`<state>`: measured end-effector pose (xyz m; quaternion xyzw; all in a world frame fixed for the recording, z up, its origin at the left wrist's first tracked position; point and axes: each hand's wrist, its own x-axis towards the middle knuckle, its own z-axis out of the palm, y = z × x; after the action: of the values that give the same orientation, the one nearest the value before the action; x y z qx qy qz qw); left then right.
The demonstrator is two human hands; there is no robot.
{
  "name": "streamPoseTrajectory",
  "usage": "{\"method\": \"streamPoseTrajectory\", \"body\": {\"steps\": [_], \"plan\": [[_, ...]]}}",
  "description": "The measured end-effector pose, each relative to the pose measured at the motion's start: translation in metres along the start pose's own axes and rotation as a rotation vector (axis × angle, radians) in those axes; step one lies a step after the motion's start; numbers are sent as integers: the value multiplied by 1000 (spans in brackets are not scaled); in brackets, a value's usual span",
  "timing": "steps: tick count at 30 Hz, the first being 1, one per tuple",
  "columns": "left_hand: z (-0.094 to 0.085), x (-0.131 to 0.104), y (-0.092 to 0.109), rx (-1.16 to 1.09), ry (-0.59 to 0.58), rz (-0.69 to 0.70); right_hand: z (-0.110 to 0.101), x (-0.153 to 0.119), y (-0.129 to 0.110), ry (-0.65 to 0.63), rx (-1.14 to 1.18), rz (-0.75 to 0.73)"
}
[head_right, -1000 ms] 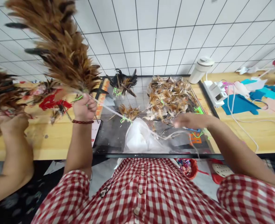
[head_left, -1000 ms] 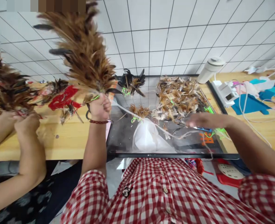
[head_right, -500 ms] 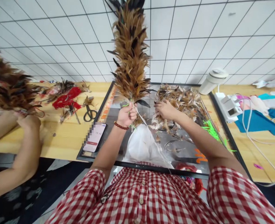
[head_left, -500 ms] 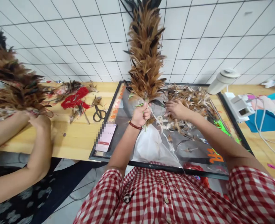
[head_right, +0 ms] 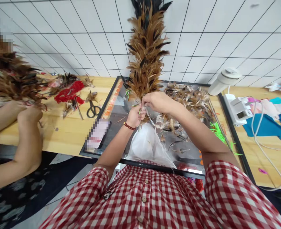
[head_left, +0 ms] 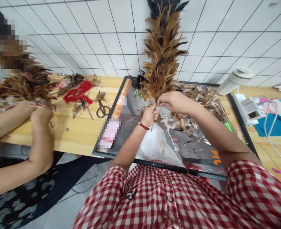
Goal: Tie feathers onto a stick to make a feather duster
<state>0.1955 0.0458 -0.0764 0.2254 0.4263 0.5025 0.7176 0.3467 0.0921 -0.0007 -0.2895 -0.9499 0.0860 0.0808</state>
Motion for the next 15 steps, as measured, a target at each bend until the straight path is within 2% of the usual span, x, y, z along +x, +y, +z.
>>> {"method": "streamPoseTrajectory", "body": {"steps": [3,10,12,13,15], "plan": [[0,-3,0,-19,-21,-35,3,6,-1,-25,-34,103],[-8,-3,-6,26,-94,-17,-4,9,-17,-48,-141,195],[-10,-5,-6,54,-101,33,-1,6,-12,34,-117,234],[-10,-6,-5,58,-91,57,3,4,-8,121,-75,262],[-8,-9,-4,51,-69,87,18,-3,0,384,77,366]]}}
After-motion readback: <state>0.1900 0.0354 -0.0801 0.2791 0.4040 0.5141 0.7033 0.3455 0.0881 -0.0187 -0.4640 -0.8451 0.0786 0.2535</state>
